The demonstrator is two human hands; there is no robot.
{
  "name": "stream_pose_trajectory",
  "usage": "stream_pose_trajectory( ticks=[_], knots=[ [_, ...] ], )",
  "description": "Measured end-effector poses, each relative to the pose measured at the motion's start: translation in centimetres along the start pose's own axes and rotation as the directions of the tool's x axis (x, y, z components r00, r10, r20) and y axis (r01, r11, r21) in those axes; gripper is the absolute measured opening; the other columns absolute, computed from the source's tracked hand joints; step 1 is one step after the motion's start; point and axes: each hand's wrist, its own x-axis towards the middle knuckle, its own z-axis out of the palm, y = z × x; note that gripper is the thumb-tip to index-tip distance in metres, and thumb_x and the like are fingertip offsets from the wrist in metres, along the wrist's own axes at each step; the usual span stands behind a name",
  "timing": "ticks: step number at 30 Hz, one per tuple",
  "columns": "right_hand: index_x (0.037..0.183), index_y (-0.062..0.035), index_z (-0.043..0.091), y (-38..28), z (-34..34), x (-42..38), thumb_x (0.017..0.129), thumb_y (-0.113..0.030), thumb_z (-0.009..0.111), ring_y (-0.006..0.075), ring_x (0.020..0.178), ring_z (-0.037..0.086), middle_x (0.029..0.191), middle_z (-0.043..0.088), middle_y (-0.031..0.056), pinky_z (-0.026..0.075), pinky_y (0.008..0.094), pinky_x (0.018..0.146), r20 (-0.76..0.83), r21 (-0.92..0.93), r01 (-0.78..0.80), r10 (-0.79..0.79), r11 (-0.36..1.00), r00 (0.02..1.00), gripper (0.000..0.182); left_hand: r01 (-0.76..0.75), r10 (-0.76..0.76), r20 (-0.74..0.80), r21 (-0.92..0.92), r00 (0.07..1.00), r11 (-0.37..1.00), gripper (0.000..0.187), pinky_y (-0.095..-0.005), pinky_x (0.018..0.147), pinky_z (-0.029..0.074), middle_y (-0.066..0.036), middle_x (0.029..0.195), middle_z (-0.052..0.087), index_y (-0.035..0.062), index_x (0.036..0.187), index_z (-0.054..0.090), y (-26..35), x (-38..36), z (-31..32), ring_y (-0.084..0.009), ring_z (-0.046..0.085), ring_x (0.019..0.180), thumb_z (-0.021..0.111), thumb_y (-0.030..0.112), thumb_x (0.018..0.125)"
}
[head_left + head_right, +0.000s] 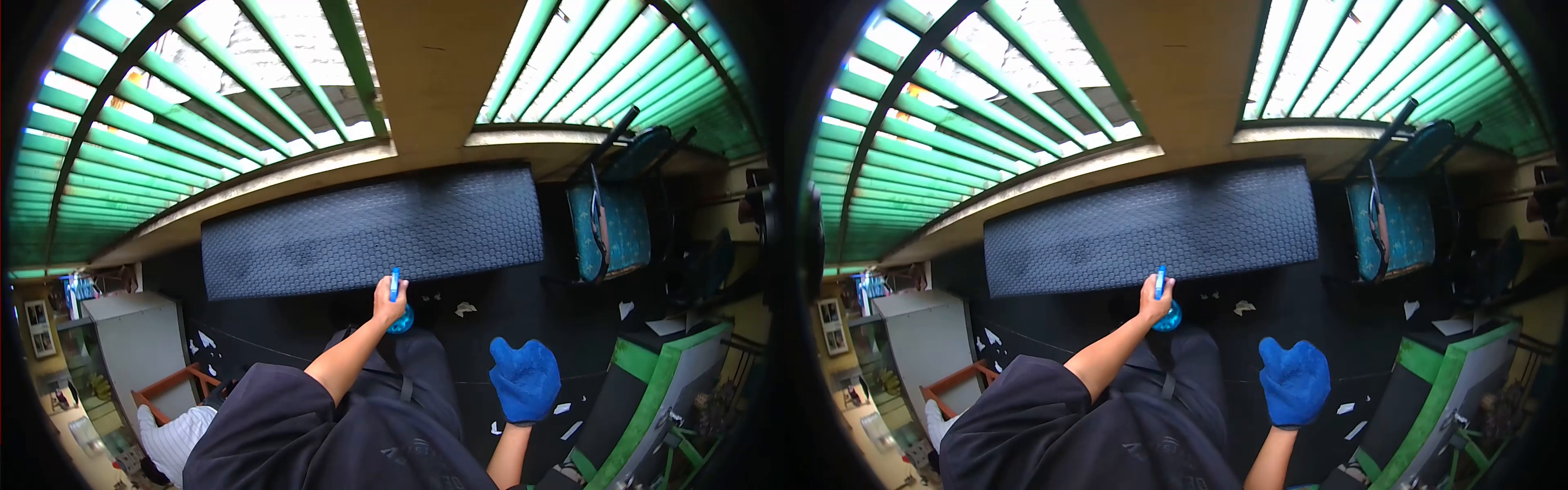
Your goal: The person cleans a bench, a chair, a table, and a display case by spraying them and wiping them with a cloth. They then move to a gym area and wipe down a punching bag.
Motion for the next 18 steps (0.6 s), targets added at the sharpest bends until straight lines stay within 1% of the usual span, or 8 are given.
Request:
stream_pose_trajectory(
  ticks=[1, 3, 5, 7, 11, 15, 17, 18],
  knots=[
    [0.077, -0.0233, 0.057, -0.3, 0.5, 0.0, 0.066, -0.028, 0.069, 0.0329, 0.074, 0.054, 0.076, 0.051, 0.0113, 0.042, 0.0468, 0.061, 0.012, -0.002, 0.017, -0.017, 1.000, 1.000, 0.017, 0.062, -0.063, -0.035, -0.013, 0.997, 0.998, 0.027, -0.0457, 0.080, 0.049, -0.017, 0.091, 0.062, 0.0040, 0.093, 0.061, -0.8, -0.2, -1.4, -0.0370, 0.062, 0.090, 0.066, 0.030, 0.093],
    [0.078, -0.0227, 0.058, -1.1, 1.8, -0.2, 0.067, -0.028, 0.069, 0.0330, 0.076, 0.054, 0.078, 0.051, 0.0114, 0.041, 0.0469, 0.062, 0.034, -0.007, 0.048, -0.048, 0.999, 0.998, 0.017, 0.069, -0.076, -0.140, -0.055, 0.987, 0.996, 0.027, -0.0440, 0.082, 0.049, -0.017, 0.094, 0.063, 0.0041, 0.096, 0.062, -2.5, -0.4, -3.9, -0.0359, 0.063, 0.093, 0.067, 0.030, 0.092],
    [0.080, -0.0220, 0.058, -2.0, 3.2, -0.7, 0.068, -0.028, 0.068, 0.0330, 0.078, 0.054, 0.080, 0.051, 0.0115, 0.041, 0.0470, 0.064, 0.059, -0.012, 0.077, -0.076, 0.997, 0.995, 0.017, 0.102, -0.114, -0.171, -0.077, 0.979, 0.992, 0.027, -0.0427, 0.083, 0.050, -0.016, 0.093, 0.064, 0.0042, 0.097, 0.063, -4.5, -0.4, -6.2, -0.0349, 0.064, 0.092, 0.068, 0.030, 0.092],
    [0.081, -0.0214, 0.058, -3.3, 4.9, -1.4, 0.069, -0.028, 0.067, 0.0330, 0.080, 0.053, 0.082, 0.051, 0.0117, 0.040, 0.0471, 0.066, 0.090, -0.022, 0.103, -0.101, 0.994, 0.991, 0.017, 0.213, -0.217, -0.040, -0.076, 0.975, 0.974, 0.026, -0.0438, 0.082, 0.050, -0.016, 0.090, 0.064, 0.0042, 0.095, 0.063, -6.4, -0.5, -8.8, -0.0354, 0.064, 0.089, 0.068, 0.029, 0.092],
    [0.084, -0.0201, 0.058, -6.0, 8.6, -3.5, 0.070, -0.027, 0.065, 0.0331, 0.084, 0.052, 0.086, 0.051, 0.0119, 0.039, 0.0473, 0.069, 0.162, -0.039, 0.166, -0.158, 0.985, 0.974, 0.017, 0.184, -0.188, -0.056, -0.074, 0.981, 0.980, 0.024, -0.0446, 0.081, 0.050, -0.017, 0.089, 0.064, 0.0045, 0.092, 0.062, -9.5, 0.0, -13.4, -0.0368, 0.064, 0.089, 0.067, 0.028, 0.091],
    [0.086, -0.0188, 0.059, -10.3, 13.5, -5.4, 0.072, -0.027, 0.064, 0.0332, 0.088, 0.051, 0.090, 0.051, 0.0121, 0.038, 0.0475, 0.073, 0.229, -0.048, 0.234, -0.218, 0.971, 0.949, 0.017, 0.098, -0.144, -0.255, -0.185, 0.956, 0.978, 0.027, -0.0457, 0.082, 0.050, -0.017, 0.091, 0.064, 0.0027, 0.095, 0.061, -12.0, 0.6, -17.7, -0.0380, 0.064, 0.090, 0.069, 0.028, 0.090],
    [0.088, -0.0181, 0.059, -12.1, 15.7, -6.2, 0.073, -0.027, 0.063, 0.0333, 0.090, 0.051, 0.092, 0.051, 0.0122, 0.038, 0.0476, 0.075, 0.255, -0.045, 0.265, -0.245, 0.963, 0.935, 0.018, 0.119, -0.166, -0.261, -0.185, 0.951, 0.975, 0.027, -0.0471, 0.081, 0.050, -0.017, 0.090, 0.064, 0.0031, 0.093, 0.060, -13.5, 0.7, -20.6, -0.0382, 0.064, 0.089, 0.070, 0.028, 0.089],
    [0.089, -0.0178, 0.059, -13.1, 16.8, -6.4, 0.073, -0.027, 0.063, 0.0333, 0.091, 0.050, 0.093, 0.051, 0.0123, 0.038, 0.0476, 0.075, 0.268, -0.044, 0.280, -0.259, 0.959, 0.928, 0.018, 0.183, -0.213, -0.254, -0.140, 0.943, 0.973, 0.026, -0.0474, 0.080, 0.050, -0.017, 0.089, 0.064, 0.0037, 0.092, 0.060, -14.8, 0.6, -21.8, -0.0381, 0.063, 0.088, 0.070, 0.028, 0.089]
  ],
)
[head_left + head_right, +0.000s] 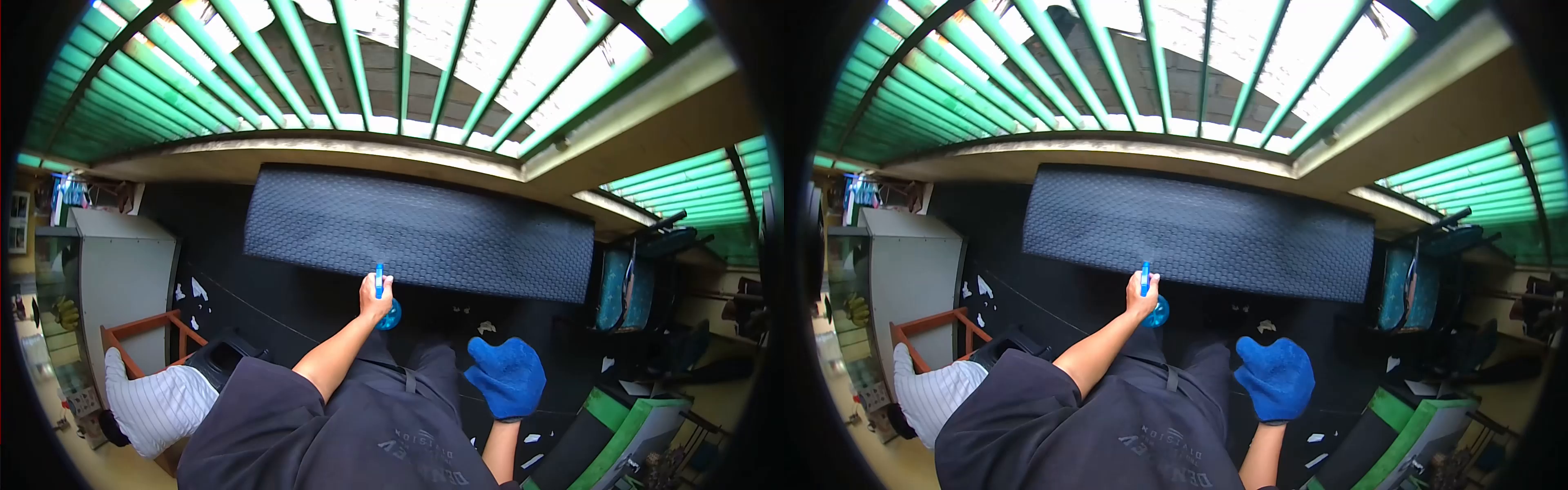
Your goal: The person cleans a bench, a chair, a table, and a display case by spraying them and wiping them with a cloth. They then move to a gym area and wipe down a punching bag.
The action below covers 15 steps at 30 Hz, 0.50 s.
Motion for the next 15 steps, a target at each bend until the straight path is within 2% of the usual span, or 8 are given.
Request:
stream_pose_trajectory(
  ticks=[2, 5, 7, 9, 10, 14, 15],
  knots=[
    [0.090, -0.0172, 0.059, -2.2, 2.2, 0.4, 0.074, -0.027, 0.062, 0.0334, 0.093, 0.050, 0.095, 0.051, 0.0124, 0.037, 0.0477, 0.077, 0.026, -0.010, 0.036, -0.036, 0.999, 0.999, 0.019, 0.061, -0.061, -0.012, 0.070, 0.998, 0.996, 0.025, -0.0483, 0.078, 0.050, -0.018, 0.087, 0.063, 0.0050, 0.090, 0.059, -2.0, 1.0, -2.5, -0.0381, 0.063, 0.086, 0.070, 0.027, 0.088],
    [0.092, -0.0162, 0.060, -4.4, 4.5, 1.0, 0.075, -0.027, 0.061, 0.0334, 0.096, 0.049, 0.098, 0.051, 0.0126, 0.037, 0.0479, 0.080, 0.070, -0.019, 0.090, -0.089, 0.996, 0.994, 0.020, 0.035, -0.036, -0.155, -0.008, 0.987, 0.999, 0.026, -0.0467, 0.080, 0.050, -0.015, 0.089, 0.064, 0.0049, 0.093, 0.060, -3.7, 2.3, -6.2, -0.0368, 0.064, 0.088, 0.071, 0.028, 0.088],
    [0.093, -0.0156, 0.060, -5.7, 6.0, 1.4, 0.076, -0.027, 0.060, 0.0335, 0.098, 0.049, 0.100, 0.051, 0.0127, 0.036, 0.0480, 0.082, 0.097, -0.021, 0.127, -0.124, 0.992, 0.988, 0.020, 0.048, -0.050, -0.190, -0.017, 0.980, 0.999, 0.028, -0.0456, 0.081, 0.051, -0.015, 0.090, 0.065, 0.0046, 0.093, 0.061, -4.8, 3.3, -8.7, -0.0357, 0.065, 0.089, 0.072, 0.029, 0.087],
    [0.095, -0.0149, 0.060, -6.7, 7.3, 1.9, 0.077, -0.027, 0.059, 0.0335, 0.100, 0.048, 0.102, 0.051, 0.0128, 0.036, 0.0481, 0.083, 0.126, -0.019, 0.166, -0.162, 0.986, 0.979, 0.021, 0.208, -0.209, -0.067, -0.034, 0.975, 0.978, 0.030, -0.0451, 0.082, 0.051, -0.016, 0.092, 0.065, 0.0041, 0.094, 0.061, -6.2, 4.0, -11.0, -0.0354, 0.065, 0.091, 0.073, 0.031, 0.086],
    [0.095, -0.0146, 0.060, -7.2, 8.1, 2.1, 0.078, -0.026, 0.059, 0.0335, 0.101, 0.048, 0.103, 0.051, 0.0129, 0.036, 0.0481, 0.084, 0.145, -0.016, 0.183, -0.179, 0.983, 0.973, 0.021, 0.214, -0.209, -0.118, 0.026, 0.971, 0.977, 0.033, -0.0447, 0.083, 0.051, -0.016, 0.094, 0.066, 0.0040, 0.096, 0.062, -7.1, 4.5, -11.9, -0.0351, 0.066, 0.091, 0.075, 0.032, 0.085],
    [0.098, -0.0133, 0.060, -8.1, 9.9, 2.9, 0.079, -0.026, 0.057, 0.0336, 0.105, 0.047, 0.107, 0.051, 0.0131, 0.035, 0.0483, 0.088, 0.212, -0.010, 0.239, -0.232, 0.971, 0.949, 0.023, 0.288, -0.290, -0.119, -0.038, 0.950, 0.957, 0.032, -0.0449, 0.083, 0.051, -0.016, 0.094, 0.066, 0.0037, 0.095, 0.062, -9.3, 5.5, -14.5, -0.0356, 0.065, 0.092, 0.076, 0.031, 0.084],
    [0.099, -0.0130, 0.060, -8.3, 10.2, 3.0, 0.080, -0.026, 0.057, 0.0337, 0.106, 0.047, 0.108, 0.051, 0.0132, 0.034, 0.0484, 0.088, 0.227, -0.009, 0.249, -0.240, 0.968, 0.944, 0.023, 0.223, -0.234, -0.193, -0.074, 0.953, 0.972, 0.032, -0.0451, 0.083, 0.051, -0.017, 0.094, 0.066, 0.0035, 0.094, 0.061, -9.6, 5.8, -14.7, -0.0358, 0.065, 0.092, 0.076, 0.030, 0.083]
  ],
)
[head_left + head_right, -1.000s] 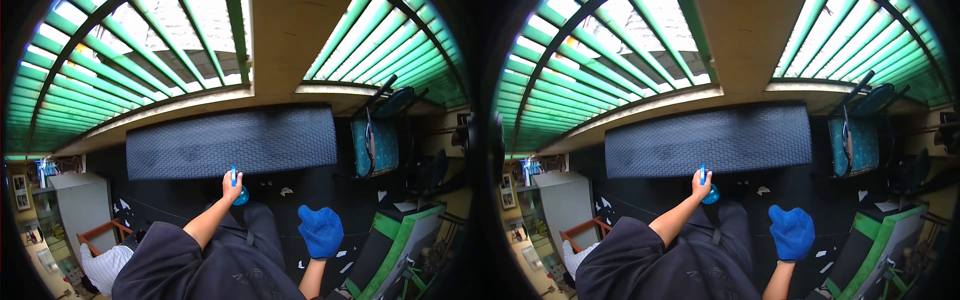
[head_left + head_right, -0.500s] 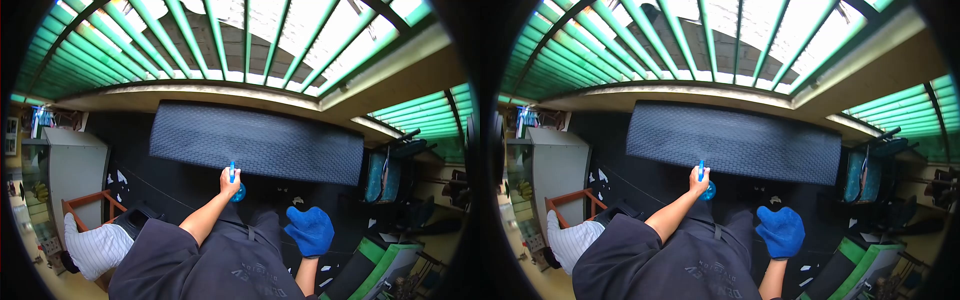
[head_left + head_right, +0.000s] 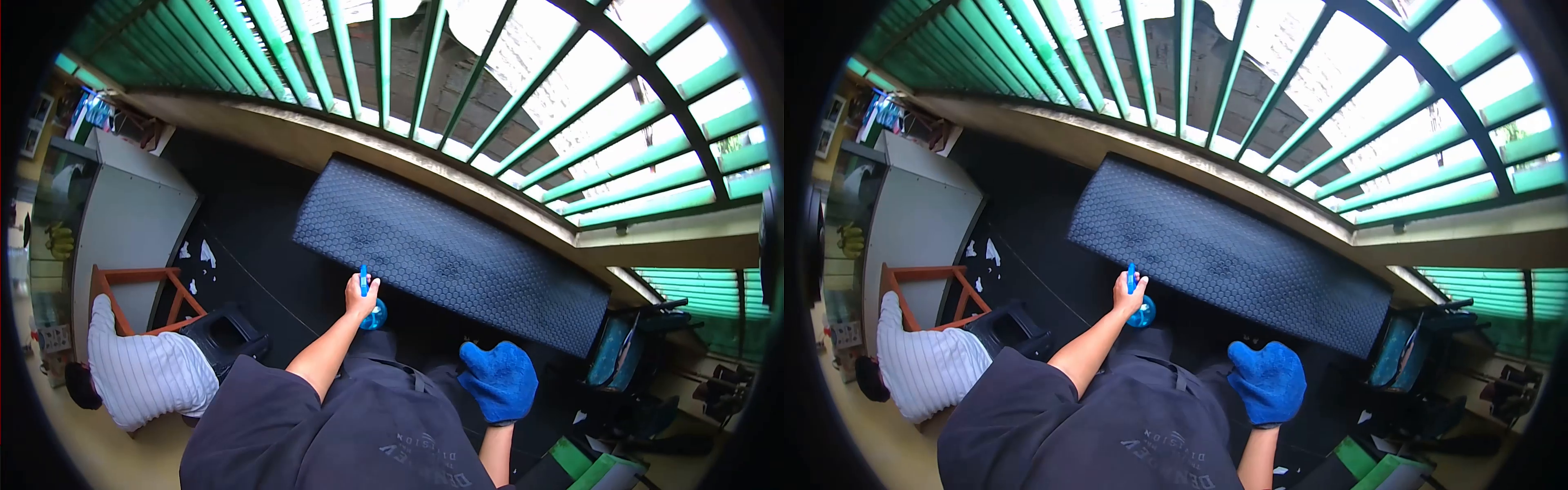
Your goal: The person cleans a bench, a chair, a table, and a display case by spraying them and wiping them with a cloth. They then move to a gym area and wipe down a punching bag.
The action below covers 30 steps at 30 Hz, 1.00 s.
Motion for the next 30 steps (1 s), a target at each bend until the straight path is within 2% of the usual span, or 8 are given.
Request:
stream_pose_trajectory(
  ticks=[2, 6, 10, 12, 17, 20, 26, 30],
  knots=[
    [0.100, -0.0123, 0.061, -0.2, 0.6, 0.8, 0.080, -0.026, 0.056, 0.0337, 0.108, 0.046, 0.110, 0.051, 0.0133, 0.034, 0.0484, 0.090, 0.032, -0.003, 0.016, -0.015, 1.000, 0.999, 0.024, -0.052, 0.049, -0.079, -0.045, 0.996, 0.998, 0.032, -0.0453, 0.084, 0.050, -0.017, 0.094, 0.066, 0.0033, 0.093, 0.060, -0.5, 0.6, -0.6, -0.0360, 0.065, 0.092, 0.077, 0.029, 0.083],
    [0.103, -0.0110, 0.061, -0.5, 1.8, 1.4, 0.082, -0.026, 0.055, 0.0338, 0.112, 0.045, 0.115, 0.052, 0.0135, 0.033, 0.0486, 0.094, 0.087, -0.008, 0.038, -0.037, 0.999, 0.996, 0.026, 0.117, -0.102, -0.268, 0.040, 0.958, 0.992, 0.029, -0.0473, 0.083, 0.050, -0.018, 0.094, 0.065, 0.0019, 0.094, 0.060, -1.6, 2.1, -2.0, -0.0387, 0.064, 0.093, 0.075, 0.025, 0.084],
    [0.105, -0.0097, 0.061, -0.1, 2.8, 1.2, 0.084, -0.026, 0.053, 0.0339, 0.116, 0.044, 0.119, 0.052, 0.0138, 0.032, 0.0488, 0.097, 0.144, -0.007, 0.055, -0.053, 0.998, 0.988, 0.028, 0.243, -0.253, -0.317, -0.072, 0.914, 0.967, 0.028, -0.0470, 0.085, 0.050, -0.017, 0.097, 0.066, 0.0019, 0.096, 0.061, -2.5, 3.2, -3.2, -0.0376, 0.064, 0.094, 0.074, 0.024, 0.084],
    [0.107, -0.0091, 0.062, 0.4, 3.3, 1.2, 0.085, -0.026, 0.052, 0.0339, 0.118, 0.044, 0.121, 0.052, 0.0139, 0.032, 0.0489, 0.099, 0.172, -0.003, 0.066, -0.064, 0.998, 0.983, 0.029, 0.047, -0.070, -0.325, -0.078, 0.943, 0.996, 0.026, -0.0457, 0.085, 0.051, -0.016, 0.097, 0.067, 0.0027, 0.098, 0.062, -2.4, 3.2, -3.8, -0.0362, 0.065, 0.095, 0.073, 0.023, 0.085],
    [0.110, -0.0075, 0.062, 1.6, 3.9, 0.5, 0.087, -0.025, 0.051, 0.0341, 0.123, 0.043, 0.126, 0.052, 0.0142, 0.031, 0.0492, 0.103, 0.224, 0.012, 0.084, -0.085, 0.996, 0.971, 0.031, -0.017, 0.015, -0.104, -0.025, 0.995, 1.000, 0.021, -0.0489, 0.077, 0.051, -0.017, 0.086, 0.064, 0.0048, 0.089, 0.059, -1.7, 2.1, -3.5, -0.0388, 0.065, 0.083, 0.071, 0.022, 0.085],
    [0.112, -0.0065, 0.062, 2.1, 4.7, 0.6, 0.088, -0.025, 0.049, 0.0341, 0.126, 0.042, 0.129, 0.052, 0.0143, 0.030, 0.0493, 0.106, 0.236, 0.019, 0.090, -0.092, 0.996, 0.967, 0.033, -0.095, 0.093, -0.031, -0.067, 0.995, 0.993, 0.021, -0.0477, 0.079, 0.051, -0.017, 0.090, 0.064, 0.0038, 0.090, 0.059, -1.0, 1.1, -3.2, -0.0385, 0.064, 0.088, 0.071, 0.021, 0.084],
    [0.116, -0.0046, 0.063, 3.7, 5.7, 3.1, 0.091, -0.025, 0.047, 0.0343, 0.132, 0.041, 0.135, 0.052, 0.0147, 0.028, 0.0496, 0.111, 0.225, 0.033, 0.060, -0.066, 0.998, 0.972, 0.036, -0.229, 0.230, 0.008, -0.052, 0.973, 0.972, 0.034, -0.0453, 0.095, 0.048, -0.019, 0.114, 0.062, 0.0023, 0.119, 0.057, -2.3, 0.1, -4.6, -0.0391, 0.059, 0.109, 0.064, 0.016, 0.088],
    [0.119, -0.0033, 0.063, 0.0, 13.4, 14.7, 0.092, -0.025, 0.046, 0.0344, 0.136, 0.040, 0.139, 0.052, 0.0149, 0.028, 0.0498, 0.114, 0.183, 0.041, 0.007, -0.014, 0.999, 0.983, 0.038, -0.225, 0.238, 0.119, -0.110, 0.964, 0.968, 0.052, -0.0429, 0.106, 0.043, -0.020, 0.132, 0.058, -0.0007, 0.135, 0.048, -3.7, 0.9, -5.5, -0.0375, 0.055, 0.124, 0.063, 0.012, 0.087]
  ],
)
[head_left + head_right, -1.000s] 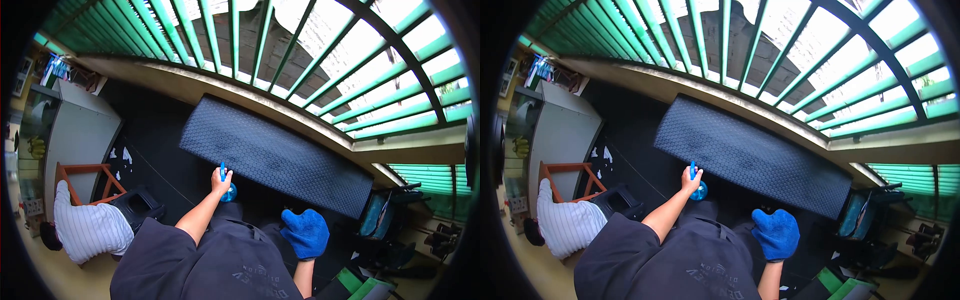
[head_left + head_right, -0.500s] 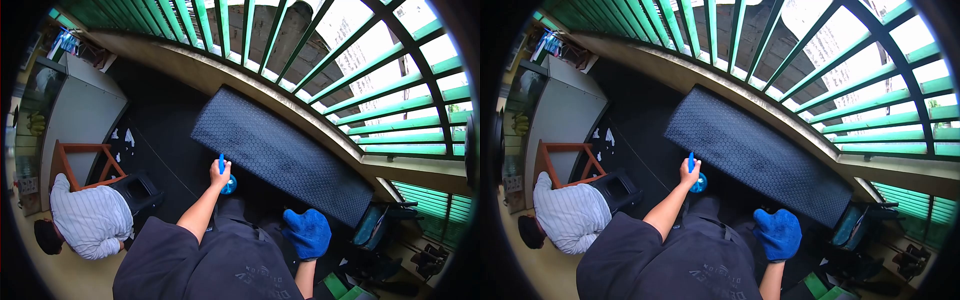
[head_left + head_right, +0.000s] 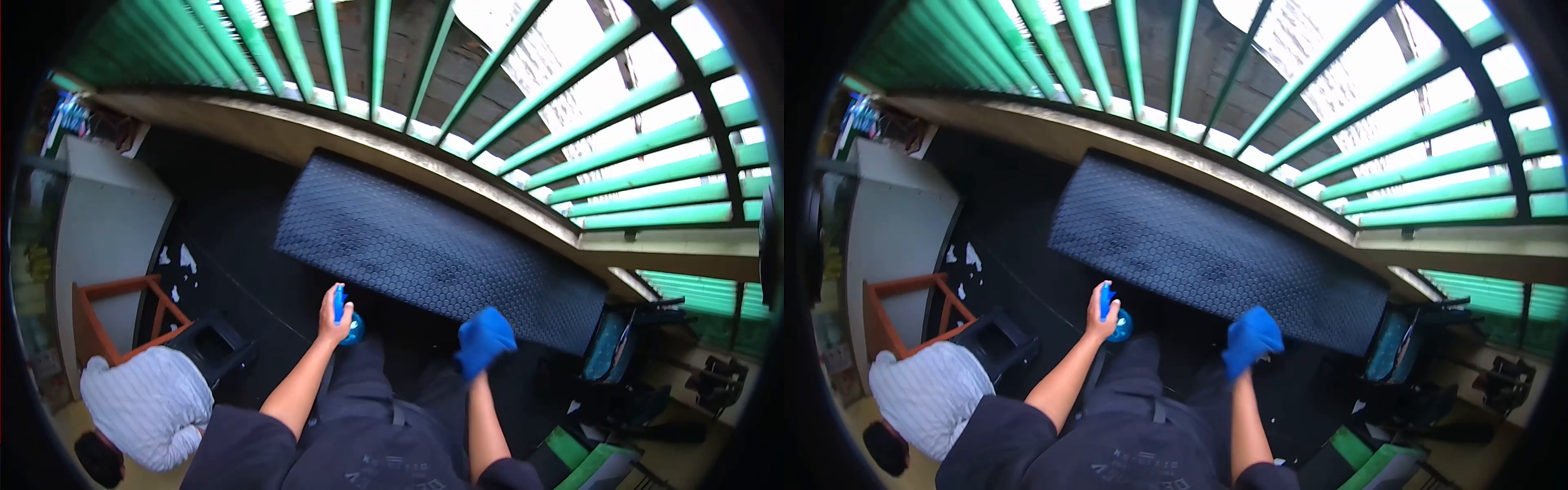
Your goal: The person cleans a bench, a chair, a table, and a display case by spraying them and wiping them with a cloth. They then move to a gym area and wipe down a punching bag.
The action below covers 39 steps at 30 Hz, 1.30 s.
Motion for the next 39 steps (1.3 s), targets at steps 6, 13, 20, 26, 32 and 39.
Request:
stream_pose_trajectory(
  ticks=[6, 13, 20, 26, 32, 39],
  knots=[
    [0.120, -0.0037, 0.065, -1.6, 13.1, 9.1, 0.085, -0.035, 0.059, 0.0415, 0.148, 0.023, 0.158, 0.033, 0.0145, 0.019, 0.0557, 0.120, 0.089, -0.378, 0.087, -0.057, 0.922, 0.994, 0.047, -0.080, 0.080, 0.139, -0.001, 0.987, 0.997, 0.068, -0.0428, 0.114, 0.035, -0.022, 0.149, 0.041, -0.0018, 0.149, 0.034, -1.5, 0.6, 1.0, -0.0369, 0.043, 0.138, 0.056, 0.002, 0.085],
    [0.141, -0.0108, 0.052, -3.0, 17.6, 17.3, 0.085, -0.042, 0.063, 0.0327, 0.150, 0.022, 0.159, 0.034, 0.0086, 0.020, 0.0480, 0.121, -0.094, -0.219, 0.430, -0.458, 0.876, 0.884, 0.065, -0.013, 0.017, 0.111, -0.042, 0.994, 0.999, 0.071, -0.0497, 0.113, 0.035, -0.023, 0.157, 0.027, -0.0044, 0.151, 0.026, -1.6, -2.0, 2.9, -0.0430, 0.037, 0.140, 0.050, -0.002, 0.084],
    [0.148, -0.0199, 0.046, 9.4, 5.8, 14.9, 0.087, -0.047, 0.063, 0.0323, 0.144, 0.034, 0.156, 0.040, 0.0087, 0.033, 0.0437, 0.116, -0.346, -0.207, 0.092, -0.161, 0.974, 0.924, 0.069, 0.017, -0.027, 0.271, 0.041, 0.962, 0.999, 0.086, -0.0494, 0.113, 0.035, -0.023, 0.158, 0.025, 0.0020, 0.157, 0.008, 0.6, -3.7, 7.4, -0.0415, 0.041, 0.137, 0.051, -0.003, 0.083],
    [0.156, -0.0269, 0.032, 26.7, -7.2, 4.9, 0.088, -0.053, 0.060, 0.0366, 0.149, 0.024, 0.163, 0.026, 0.0069, 0.022, 0.0577, 0.117, -0.545, -0.434, -0.377, 0.095, 0.818, 0.833, 0.078, -0.001, -0.007, 0.402, 0.018, 0.915, 1.000, 0.084, -0.0476, 0.112, 0.037, -0.026, 0.157, 0.025, 0.0011, 0.156, 0.008, 4.0, -5.1, 14.0, -0.0397, 0.045, 0.135, 0.052, -0.003, 0.084],
    [0.160, -0.0233, 0.019, 42.8, -15.4, -3.5, 0.101, -0.043, 0.043, 0.0360, 0.150, 0.021, 0.165, 0.020, 0.0086, 0.020, 0.0552, 0.119, -0.786, -0.188, -0.836, 0.431, 0.515, 0.442, 0.066, -0.039, 0.061, 0.445, -0.059, 0.893, 0.998, 0.080, -0.0457, 0.108, 0.043, -0.026, 0.157, 0.026, -0.0025, 0.155, 0.017, 5.5, -6.3, 19.2, -0.0393, 0.050, 0.131, 0.053, -0.005, 0.084],
    [0.160, -0.0110, 0.016, 32.0, -8.1, 1.0, 0.087, -0.024, 0.058, 0.0529, 0.146, 0.019, 0.163, 0.017, 0.0232, 0.021, 0.0667, 0.114, -0.774, -0.286, -0.746, 0.314, 0.601, 0.550, 0.085, -0.009, 0.035, 0.439, -0.060, 0.898, 0.998, 0.081, -0.0465, 0.109, 0.040, -0.025, 0.158, 0.025, 0.0004, 0.155, 0.013, 5.9, -6.4, 20.3, -0.0395, 0.049, 0.132, 0.054, -0.002, 0.086]
  ],
)
